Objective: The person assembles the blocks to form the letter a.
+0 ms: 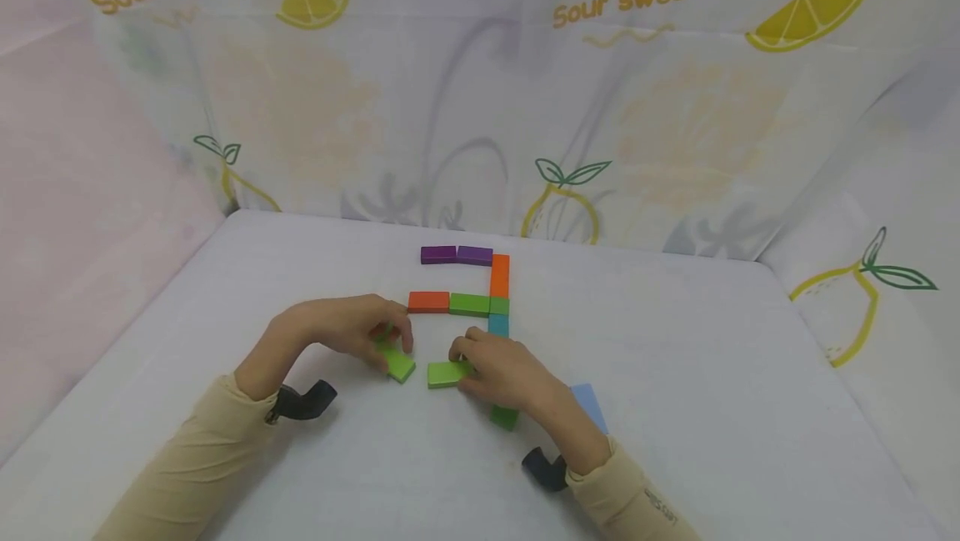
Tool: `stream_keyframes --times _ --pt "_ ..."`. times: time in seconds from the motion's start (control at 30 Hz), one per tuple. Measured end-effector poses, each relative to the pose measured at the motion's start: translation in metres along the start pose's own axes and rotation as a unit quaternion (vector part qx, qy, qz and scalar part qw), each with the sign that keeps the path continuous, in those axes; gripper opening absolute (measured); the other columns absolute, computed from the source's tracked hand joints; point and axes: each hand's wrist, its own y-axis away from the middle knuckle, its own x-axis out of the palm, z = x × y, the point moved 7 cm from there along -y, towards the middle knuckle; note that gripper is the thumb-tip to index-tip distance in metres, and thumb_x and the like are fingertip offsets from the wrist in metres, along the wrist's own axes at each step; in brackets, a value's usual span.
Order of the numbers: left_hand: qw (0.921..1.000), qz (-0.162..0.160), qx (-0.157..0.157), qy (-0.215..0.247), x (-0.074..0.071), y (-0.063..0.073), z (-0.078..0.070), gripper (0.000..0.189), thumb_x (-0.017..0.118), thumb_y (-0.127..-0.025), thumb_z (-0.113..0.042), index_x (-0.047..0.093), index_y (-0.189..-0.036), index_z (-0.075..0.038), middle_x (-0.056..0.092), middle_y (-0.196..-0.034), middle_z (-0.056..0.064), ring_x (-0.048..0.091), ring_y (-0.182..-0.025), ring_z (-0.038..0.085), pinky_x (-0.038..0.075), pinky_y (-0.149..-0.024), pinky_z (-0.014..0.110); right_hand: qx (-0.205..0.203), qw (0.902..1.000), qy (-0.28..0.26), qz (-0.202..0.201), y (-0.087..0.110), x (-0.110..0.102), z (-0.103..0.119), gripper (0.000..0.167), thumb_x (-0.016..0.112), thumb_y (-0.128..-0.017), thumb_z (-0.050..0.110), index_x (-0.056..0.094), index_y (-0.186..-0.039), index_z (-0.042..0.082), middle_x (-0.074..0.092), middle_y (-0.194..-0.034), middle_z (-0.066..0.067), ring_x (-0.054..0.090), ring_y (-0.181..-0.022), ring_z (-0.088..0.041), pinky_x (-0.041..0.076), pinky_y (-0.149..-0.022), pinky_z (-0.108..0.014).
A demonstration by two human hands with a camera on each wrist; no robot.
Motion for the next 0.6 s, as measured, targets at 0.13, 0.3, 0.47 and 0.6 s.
stream_keyframes --times 0.13,0.3,0.47,0.6 --pt "0.9999 0.003 -0.002 -0.011 0.002 -0.002 0.001 0.020 0.080 -0.075 -0.016 0.070 -0.091 -0.022 0.058 -0.083 0.001 0.051 -0.082 0.014 0.042 -0.073 0.025 -0.001 1.0000 0.001 -0.001 0.000 0.000 0.001 0.027 0.071 -0.084 0.022 0.063 -0.109 0.014 0.057 -0.097 0.004 0.052 -0.079 -0.008 0.049 -0.073 -0.024" --pt "0.9996 0.001 0.020 -0.021 0.003 -0.002 -0.005 0.022 0.080 -0.074 -0.013 0.069 -0.092 -0.020 0.058 -0.085 0.000 0.052 -0.084 0.016 0.043 -0.075 0.024 0.000 1.0000 0.004 -0.004 -0.001 0.000 0.003 0.028 0.071 -0.085 0.021 0.063 -0.111 0.013 0.058 -0.100 0.003 0.053 -0.085 -0.009 0.050 -0.078 -0.026" --pt "0.9996 0.002 0.023 -0.015 0.006 -0.003 -0.008 0.025 0.081 -0.072 -0.012 0.068 -0.093 -0.019 0.059 -0.092 -0.003 0.054 -0.089 0.013 0.046 -0.084 0.028 -0.007 0.9999 0.004 -0.012 -0.002 -0.001 0.004 0.028 0.071 -0.084 0.019 0.064 -0.111 0.012 0.060 -0.102 0.002 0.054 -0.089 -0.011 0.051 -0.081 -0.028" --pt "0.9997 0.010 0.023 -0.006 0.009 -0.006 -0.010 0.025 0.080 -0.072 -0.008 0.068 -0.092 -0.017 0.061 -0.091 -0.005 0.055 -0.089 0.013 0.046 -0.084 0.026 -0.010 0.9998 0.006 -0.015 -0.003 0.000 0.004 0.028 0.071 -0.084 0.019 0.064 -0.111 0.012 0.060 -0.102 0.002 0.055 -0.090 -0.011 0.051 -0.081 -0.028"
